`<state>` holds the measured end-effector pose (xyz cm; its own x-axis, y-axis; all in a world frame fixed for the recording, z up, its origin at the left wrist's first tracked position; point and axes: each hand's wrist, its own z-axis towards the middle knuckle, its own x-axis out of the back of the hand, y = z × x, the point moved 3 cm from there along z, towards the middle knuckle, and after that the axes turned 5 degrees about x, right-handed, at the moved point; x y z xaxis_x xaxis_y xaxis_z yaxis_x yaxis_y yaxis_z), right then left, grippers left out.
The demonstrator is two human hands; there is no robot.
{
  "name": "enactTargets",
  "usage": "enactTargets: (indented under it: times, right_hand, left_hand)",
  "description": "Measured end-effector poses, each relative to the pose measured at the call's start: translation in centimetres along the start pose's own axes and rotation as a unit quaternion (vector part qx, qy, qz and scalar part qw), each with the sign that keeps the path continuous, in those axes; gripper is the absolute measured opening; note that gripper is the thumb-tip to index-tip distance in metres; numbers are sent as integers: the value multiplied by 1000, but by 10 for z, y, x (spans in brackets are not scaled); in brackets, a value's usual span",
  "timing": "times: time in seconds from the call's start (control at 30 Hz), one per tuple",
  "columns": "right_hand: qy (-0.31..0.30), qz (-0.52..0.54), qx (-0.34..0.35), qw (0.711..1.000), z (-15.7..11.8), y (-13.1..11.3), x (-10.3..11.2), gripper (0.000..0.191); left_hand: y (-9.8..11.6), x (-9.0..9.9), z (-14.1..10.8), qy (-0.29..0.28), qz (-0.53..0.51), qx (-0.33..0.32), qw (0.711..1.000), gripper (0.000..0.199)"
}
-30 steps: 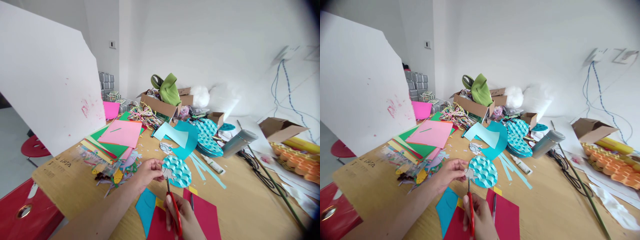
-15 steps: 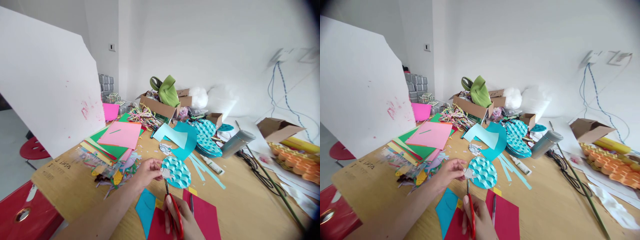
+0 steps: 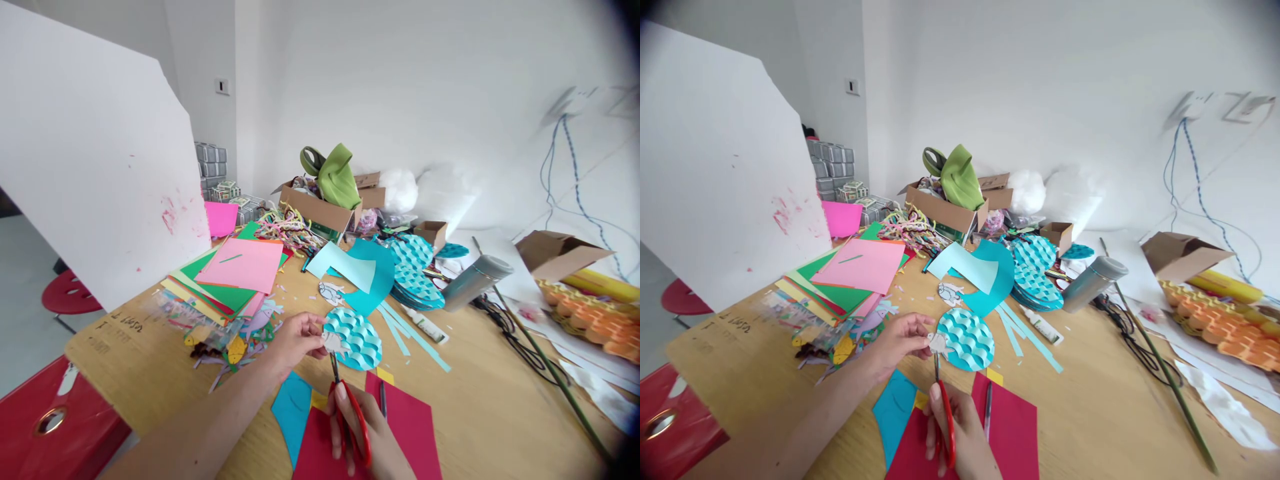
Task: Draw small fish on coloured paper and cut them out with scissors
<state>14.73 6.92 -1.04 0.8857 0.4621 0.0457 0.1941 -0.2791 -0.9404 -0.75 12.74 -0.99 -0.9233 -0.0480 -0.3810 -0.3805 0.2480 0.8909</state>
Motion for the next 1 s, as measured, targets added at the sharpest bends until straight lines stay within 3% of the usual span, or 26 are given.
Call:
enactTargets:
  times: [0.6,0.77,0.9,1.0]
  right_hand:
    - [-5,25,11,1000,-1,0,4,64]
    - [0,41,11,999,-3,-1,3,62]
    - [10,-52,53,997,1,-3,6,59]
    - [83,-202,131,967,6,-2,12,57]
  left_hand:
    - [1,-1,-1,-16,-3,-4,1000,42]
    - [4,1,-2,7,13,-20,1000,32]
    - [4,3,-1,28,25,-24,999,20]
    - [3,3,0,39,41,-28,998,14]
